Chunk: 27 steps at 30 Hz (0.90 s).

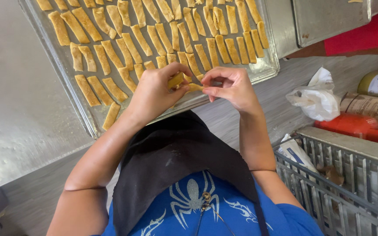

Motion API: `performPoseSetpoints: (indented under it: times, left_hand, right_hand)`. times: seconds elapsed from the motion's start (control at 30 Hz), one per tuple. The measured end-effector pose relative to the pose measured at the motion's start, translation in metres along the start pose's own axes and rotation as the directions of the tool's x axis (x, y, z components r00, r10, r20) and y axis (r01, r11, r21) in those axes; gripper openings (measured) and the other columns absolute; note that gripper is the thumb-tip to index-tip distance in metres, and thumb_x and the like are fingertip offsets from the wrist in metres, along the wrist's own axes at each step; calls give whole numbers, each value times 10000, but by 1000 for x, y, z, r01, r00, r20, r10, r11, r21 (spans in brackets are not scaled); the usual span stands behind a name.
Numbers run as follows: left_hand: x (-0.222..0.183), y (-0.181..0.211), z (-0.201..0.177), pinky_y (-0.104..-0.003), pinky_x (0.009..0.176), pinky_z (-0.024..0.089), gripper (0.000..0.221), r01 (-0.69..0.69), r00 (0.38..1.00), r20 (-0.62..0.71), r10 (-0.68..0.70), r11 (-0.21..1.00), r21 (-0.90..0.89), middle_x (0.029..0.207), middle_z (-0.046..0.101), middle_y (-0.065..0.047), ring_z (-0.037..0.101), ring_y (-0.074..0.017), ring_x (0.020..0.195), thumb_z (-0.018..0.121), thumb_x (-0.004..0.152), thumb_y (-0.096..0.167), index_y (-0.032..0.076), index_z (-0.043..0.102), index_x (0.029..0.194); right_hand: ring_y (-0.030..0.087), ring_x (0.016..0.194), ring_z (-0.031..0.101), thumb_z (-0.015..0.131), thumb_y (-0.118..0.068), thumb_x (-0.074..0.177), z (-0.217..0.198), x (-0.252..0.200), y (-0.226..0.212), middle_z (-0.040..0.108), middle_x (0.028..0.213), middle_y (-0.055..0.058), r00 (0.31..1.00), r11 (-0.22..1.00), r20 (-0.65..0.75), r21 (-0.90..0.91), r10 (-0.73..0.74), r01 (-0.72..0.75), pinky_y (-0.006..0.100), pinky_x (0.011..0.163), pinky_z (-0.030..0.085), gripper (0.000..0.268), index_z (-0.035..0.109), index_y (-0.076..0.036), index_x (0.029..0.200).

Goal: The person organizes dough strips on metal trays by hand, picking up small bundles and aligning them in rows.

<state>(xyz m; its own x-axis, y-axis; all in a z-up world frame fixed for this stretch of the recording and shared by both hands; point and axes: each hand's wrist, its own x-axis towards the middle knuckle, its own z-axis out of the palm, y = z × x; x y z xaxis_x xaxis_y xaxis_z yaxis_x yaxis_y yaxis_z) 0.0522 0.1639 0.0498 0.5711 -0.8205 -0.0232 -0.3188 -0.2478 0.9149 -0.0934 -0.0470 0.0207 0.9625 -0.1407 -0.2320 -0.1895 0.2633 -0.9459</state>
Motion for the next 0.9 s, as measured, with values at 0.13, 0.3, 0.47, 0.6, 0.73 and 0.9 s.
performPoseSetpoints:
  times: [0.13, 0.3, 0.47, 0.6, 0.73, 0.9]
  left_hand:
    - [-2, 6, 6, -384, 672, 589, 247, -6, 1000, -27, 7, 1000, 29, 807, 732, -129, 758, -283, 765, 800, 873, 148, 117, 698, 1096]
    - [-6, 12, 17, -425, 658, 582, 226, 19, 1000, -6, -19, 994, 107, 792, 738, -130, 730, -323, 724, 776, 851, 127, 119, 687, 1059]
    - [-8, 7, 33, -478, 660, 558, 265, 10, 1000, -9, -8, 976, 218, 774, 717, -146, 709, -358, 729, 788, 820, 121, 108, 678, 1061]
    - [-10, 2, 46, -493, 692, 552, 317, -10, 997, -69, 30, 962, 274, 900, 719, -152, 702, -380, 812, 766, 798, 57, 93, 655, 1093]
    - [-9, 11, 46, -501, 700, 549, 386, 12, 986, -163, 35, 960, 279, 952, 702, -170, 694, -398, 825, 792, 774, 44, 75, 634, 1124]
    - [-2, 20, 35, -414, 675, 564, 433, 122, 977, -197, -86, 976, 181, 859, 688, -143, 714, -303, 777, 872, 803, 170, 81, 633, 1153]
  right_hand:
    - [133, 855, 683, 754, 98, 920, -3, -4, 1, 694, 995, 94, 996, 993, -89, -115, -22, 12, 273, 756, 580, 163, 686, 64, 1064]
    - [123, 979, 687, 743, 98, 932, -4, -10, 2, 677, 1026, 63, 989, 984, -123, -166, -84, 63, 270, 890, 594, 185, 635, 34, 1067]
    - [106, 921, 693, 757, 99, 927, 3, -12, 5, 664, 994, 48, 977, 922, -141, -373, -163, 100, 260, 821, 604, 191, 640, 18, 1054]
    - [104, 785, 640, 810, 75, 869, 12, -6, 2, 631, 954, 60, 934, 667, -78, -721, -347, 187, 236, 669, 543, 245, 645, -6, 1031]
    - [126, 719, 559, 808, 70, 878, 8, -3, -3, 603, 984, 82, 898, 596, -1, -749, -439, 290, 254, 630, 468, 260, 633, -2, 1056]
    - [116, 738, 587, 783, 75, 922, -11, -5, -8, 628, 1008, 63, 878, 606, 49, -705, -477, 369, 254, 667, 486, 209, 643, -35, 1031]
